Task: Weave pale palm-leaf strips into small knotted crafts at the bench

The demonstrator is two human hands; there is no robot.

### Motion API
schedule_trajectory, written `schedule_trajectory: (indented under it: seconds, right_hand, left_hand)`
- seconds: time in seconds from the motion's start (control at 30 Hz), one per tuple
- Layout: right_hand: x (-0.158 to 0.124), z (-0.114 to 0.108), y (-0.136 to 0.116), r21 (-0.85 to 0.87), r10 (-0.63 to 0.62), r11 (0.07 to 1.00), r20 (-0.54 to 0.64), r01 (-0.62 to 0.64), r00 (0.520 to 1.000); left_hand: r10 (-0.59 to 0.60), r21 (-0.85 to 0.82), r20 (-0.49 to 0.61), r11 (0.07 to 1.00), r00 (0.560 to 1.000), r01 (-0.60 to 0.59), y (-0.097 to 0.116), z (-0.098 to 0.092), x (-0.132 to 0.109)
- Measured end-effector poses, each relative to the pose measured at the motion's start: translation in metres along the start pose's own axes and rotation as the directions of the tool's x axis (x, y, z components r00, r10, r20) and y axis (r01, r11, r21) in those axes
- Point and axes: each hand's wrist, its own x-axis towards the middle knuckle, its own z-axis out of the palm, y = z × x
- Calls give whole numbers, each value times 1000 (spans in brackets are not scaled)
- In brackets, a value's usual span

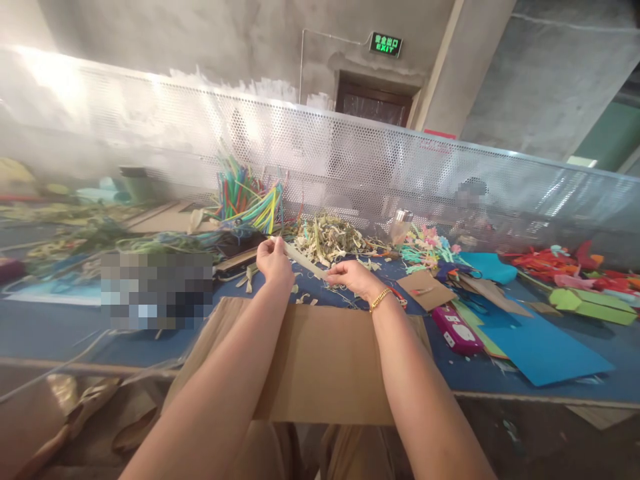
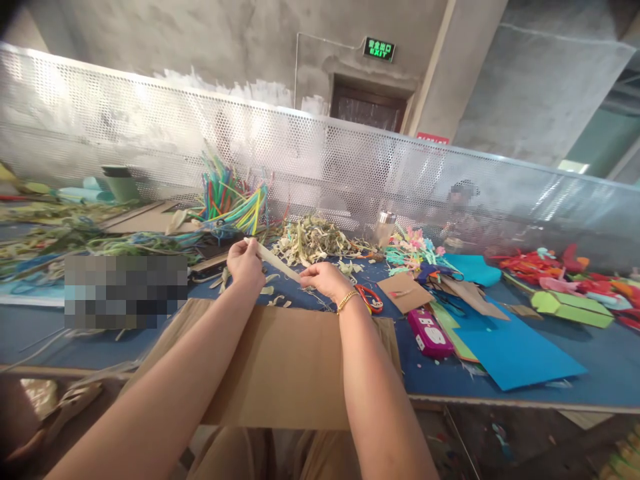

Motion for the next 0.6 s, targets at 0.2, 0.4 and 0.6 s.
schedule_trajectory:
  seconds: [0.2, 0.4, 0.6]
  right_hand:
    - [5, -4, 4, -64, 27, 997, -153, -37, 988]
    - [17, -13, 13, 140, 26, 988, -569, 65, 822]
    - [22, -29, 16, 387, 193, 892, -794, 235, 576]
  left_hand:
    - [23, -26, -49, 999, 999, -24, -2, -3, 6]
    - [-63, 26, 125, 998, 990, 60, 2, -2, -1]
    - [-131, 193, 392, 980, 911, 58, 1, -2, -10]
